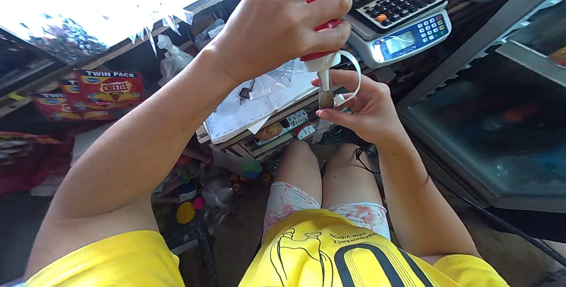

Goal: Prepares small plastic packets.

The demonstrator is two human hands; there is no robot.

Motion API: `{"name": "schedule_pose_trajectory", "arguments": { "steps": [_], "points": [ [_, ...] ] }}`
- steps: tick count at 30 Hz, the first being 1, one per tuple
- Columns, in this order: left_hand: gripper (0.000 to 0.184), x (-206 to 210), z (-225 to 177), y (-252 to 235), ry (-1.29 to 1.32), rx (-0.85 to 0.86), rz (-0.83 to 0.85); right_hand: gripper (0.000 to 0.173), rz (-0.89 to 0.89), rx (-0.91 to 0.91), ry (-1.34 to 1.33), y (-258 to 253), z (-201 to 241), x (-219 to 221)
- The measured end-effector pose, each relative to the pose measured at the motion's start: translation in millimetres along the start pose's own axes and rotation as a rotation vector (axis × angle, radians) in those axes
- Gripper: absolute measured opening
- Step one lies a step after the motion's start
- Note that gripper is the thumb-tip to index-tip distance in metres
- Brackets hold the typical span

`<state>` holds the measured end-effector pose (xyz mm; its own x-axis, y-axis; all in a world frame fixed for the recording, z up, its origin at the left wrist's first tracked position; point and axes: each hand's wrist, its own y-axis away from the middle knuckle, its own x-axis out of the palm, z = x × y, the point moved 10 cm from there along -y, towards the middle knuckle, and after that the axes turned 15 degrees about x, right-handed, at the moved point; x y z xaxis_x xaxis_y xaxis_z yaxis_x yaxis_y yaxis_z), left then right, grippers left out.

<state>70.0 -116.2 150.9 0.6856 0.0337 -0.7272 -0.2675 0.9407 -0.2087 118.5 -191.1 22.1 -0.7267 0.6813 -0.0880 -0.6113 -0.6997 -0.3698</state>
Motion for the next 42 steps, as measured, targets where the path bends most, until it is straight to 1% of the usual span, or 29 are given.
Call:
{"name": "schedule_pose_trajectory", "arguments": {
  "steps": [4,8,9,12,14,16,18,19,21,23,26,28,30,31,33,34,35,36,37,38,39,40,42],
  "points": [
    [0.039,8,7,5,0.059,-0.067,0.018,0.055,-0.002,0.003,-0.005,0,-1,-2],
    [0.036,32,22,26,0.243,-0.258,0.067,0.055,-0.026,0.026,-0.002,-2,-7,-5],
    [0.04,41,25,34,0.308,-0.325,0.079,0.055,-0.039,0.034,-0.007,-3,-9,-5],
    [0.06,78,23,66,0.576,-0.56,0.1,0.052,-0.081,0.074,-0.028,-5,-22,-5],
    [0.069,104,15,90,0.755,-0.704,0.047,0.051,-0.092,0.101,-0.04,-8,-30,-1],
    [0.071,121,4,113,0.915,-0.852,-0.059,0.052,-0.085,0.131,-0.033,-9,-38,4],
    [0.073,133,-2,144,1.092,-1.116,-0.189,0.054,-0.064,0.16,-0.008,-9,-47,10],
    [0.072,137,-2,161,1.141,-1.247,-0.274,0.054,-0.057,0.162,-0.006,-9,-51,12],
    [0.071,137,0,196,1.113,-1.43,-0.436,0.053,-0.056,0.168,-0.016,-10,-62,14],
    [0.071,140,3,231,1.006,-1.568,-0.537,0.051,-0.073,0.188,-0.043,-11,-73,14],
    [0.076,150,1,276,0.821,-1.756,-0.558,0.048,-0.118,0.224,-0.098,-14,-83,15],
    [0.078,161,-4,295,0.754,-1.84,-0.544,0.048,-0.123,0.255,-0.069,-13,-85,16],
    [0.08,168,-11,304,0.703,-1.867,-0.547,0.048,-0.135,0.267,-0.041,-10,-84,14],
    [0.082,164,-14,304,0.649,-1.861,-0.556,0.048,-0.147,0.273,-0.03,-9,-84,11],
    [0.088,134,-17,288,0.442,-1.794,-0.569,0.048,-0.182,0.278,-0.009,-4,-84,4],
    [0.082,114,-19,270,0.327,-1.716,-0.578,0.048,-0.198,0.276,0.004,-3,-84,-1],
    [0.071,97,-21,244,0.278,-1.629,-0.582,0.048,-0.213,0.272,0.018,-3,-85,-4],
    [0.058,92,-26,215,0.333,-1.544,-0.567,0.047,-0.226,0.272,0.024,-3,-87,-6],
    [0.048,99,-33,185,0.483,-1.467,-0.548,0.047,-0.238,0.268,0.016,-4,-89,-7],
    [0.043,114,-43,156,0.689,-1.39,-0.518,0.048,-0.238,0.263,0.017,-5,-90,-6],
    [0.042,129,-53,132,0.872,-1.32,-0.489,0.05,-0.238,0.258,0.025,-5,-89,-4],
    [0.04,142,-61,113,0.991,-1.268,-0.483,0.051,-0.24,0.258,0.036,-6,-88,-2],
    [0.029,153,-66,95,1.051,-1.249,-0.546,0.053,-0.246,0.268,0.057,-4,-85,1]
  ]
}}
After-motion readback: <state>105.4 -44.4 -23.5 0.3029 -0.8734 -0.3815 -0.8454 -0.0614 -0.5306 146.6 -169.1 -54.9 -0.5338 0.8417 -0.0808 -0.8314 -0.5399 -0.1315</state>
